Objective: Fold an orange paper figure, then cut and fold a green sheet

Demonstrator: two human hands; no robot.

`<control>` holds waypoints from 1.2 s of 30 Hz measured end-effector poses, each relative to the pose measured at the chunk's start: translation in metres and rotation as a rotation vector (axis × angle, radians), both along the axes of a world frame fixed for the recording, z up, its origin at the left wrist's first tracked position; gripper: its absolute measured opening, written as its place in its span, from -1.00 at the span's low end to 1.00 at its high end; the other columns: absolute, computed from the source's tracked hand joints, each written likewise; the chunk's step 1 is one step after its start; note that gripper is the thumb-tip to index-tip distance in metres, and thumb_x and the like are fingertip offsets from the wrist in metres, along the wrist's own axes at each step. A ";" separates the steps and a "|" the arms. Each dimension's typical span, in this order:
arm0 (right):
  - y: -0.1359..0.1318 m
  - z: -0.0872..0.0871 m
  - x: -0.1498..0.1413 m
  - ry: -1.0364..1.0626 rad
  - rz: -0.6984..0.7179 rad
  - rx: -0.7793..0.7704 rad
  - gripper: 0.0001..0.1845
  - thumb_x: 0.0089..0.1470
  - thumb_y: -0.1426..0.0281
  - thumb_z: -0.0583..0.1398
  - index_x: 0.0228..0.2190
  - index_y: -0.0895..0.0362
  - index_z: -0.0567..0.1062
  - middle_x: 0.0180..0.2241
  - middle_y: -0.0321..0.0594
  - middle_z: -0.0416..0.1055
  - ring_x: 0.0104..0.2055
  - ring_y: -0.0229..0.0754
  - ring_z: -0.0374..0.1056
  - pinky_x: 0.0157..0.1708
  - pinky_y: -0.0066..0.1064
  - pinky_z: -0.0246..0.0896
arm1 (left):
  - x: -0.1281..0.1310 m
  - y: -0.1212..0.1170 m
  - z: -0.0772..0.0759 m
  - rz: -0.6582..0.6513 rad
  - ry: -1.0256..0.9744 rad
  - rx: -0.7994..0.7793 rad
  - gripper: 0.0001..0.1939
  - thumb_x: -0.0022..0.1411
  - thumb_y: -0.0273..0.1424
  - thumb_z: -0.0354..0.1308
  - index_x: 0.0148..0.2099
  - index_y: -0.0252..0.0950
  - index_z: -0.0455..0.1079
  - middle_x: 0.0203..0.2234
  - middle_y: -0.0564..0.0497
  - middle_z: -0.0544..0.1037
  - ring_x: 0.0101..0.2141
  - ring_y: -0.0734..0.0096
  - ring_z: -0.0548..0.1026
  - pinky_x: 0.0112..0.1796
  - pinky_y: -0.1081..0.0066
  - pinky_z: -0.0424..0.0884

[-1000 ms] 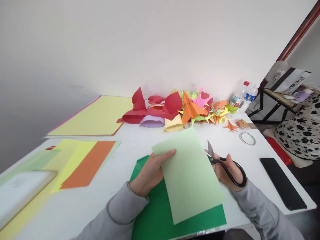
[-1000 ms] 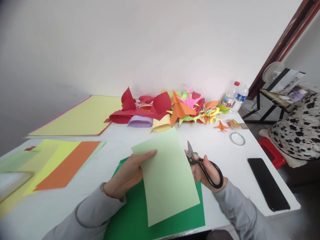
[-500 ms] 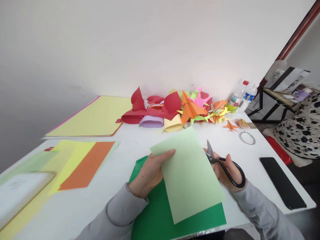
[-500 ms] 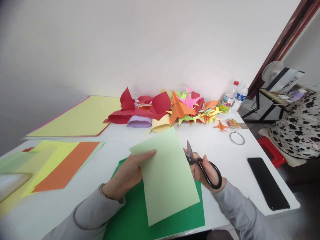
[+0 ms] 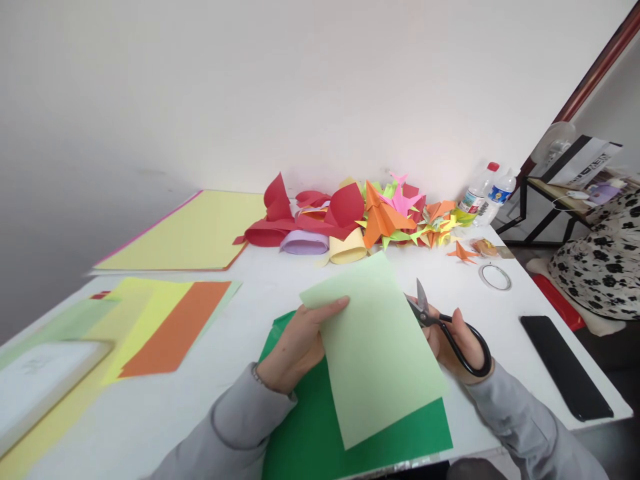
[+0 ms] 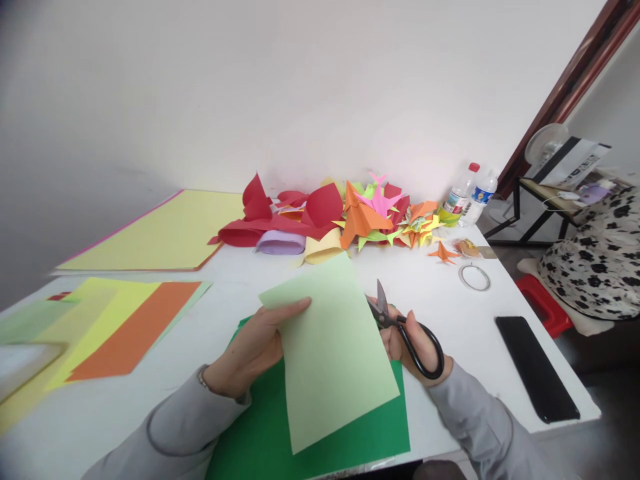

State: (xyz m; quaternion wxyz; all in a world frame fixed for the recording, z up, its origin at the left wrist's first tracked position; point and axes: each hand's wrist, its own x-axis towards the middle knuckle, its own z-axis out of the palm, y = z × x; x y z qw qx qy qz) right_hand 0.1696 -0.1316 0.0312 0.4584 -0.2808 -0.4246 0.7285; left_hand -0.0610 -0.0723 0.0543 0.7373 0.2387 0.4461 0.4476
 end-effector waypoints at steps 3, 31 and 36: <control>0.000 -0.004 0.002 0.001 0.005 0.000 -0.10 0.06 -0.23 -0.06 0.22 0.11 0.16 -0.46 -0.21 0.47 -0.55 -0.18 0.29 -0.41 -0.35 0.15 | 0.000 -0.001 -0.002 -0.020 -0.009 -0.007 -0.78 0.00 -0.51 0.34 -0.23 -0.40 0.53 -0.29 -0.17 0.65 -0.33 0.09 0.62 -0.31 0.25 0.60; 0.003 0.026 0.006 0.027 -0.113 0.015 -0.07 0.05 -0.26 -0.07 0.22 0.11 0.17 -0.59 -0.33 0.34 -0.67 -0.26 0.20 -0.59 -0.41 0.09 | 0.000 0.001 0.000 0.069 -0.013 0.005 -0.69 -0.01 -0.56 0.32 -0.14 -0.39 0.51 -0.32 -0.17 0.65 -0.32 0.07 0.63 -0.33 0.27 0.60; 0.001 0.021 0.009 0.005 -0.019 0.048 -0.05 0.07 -0.25 -0.11 0.22 0.19 0.17 -0.61 -0.28 0.38 -0.68 -0.25 0.23 -0.59 -0.41 0.07 | 0.000 0.004 -0.001 0.086 -0.016 -0.049 -0.72 0.06 -0.60 0.25 -0.12 -0.40 0.50 -0.33 -0.17 0.65 -0.35 0.10 0.63 -0.31 0.26 0.61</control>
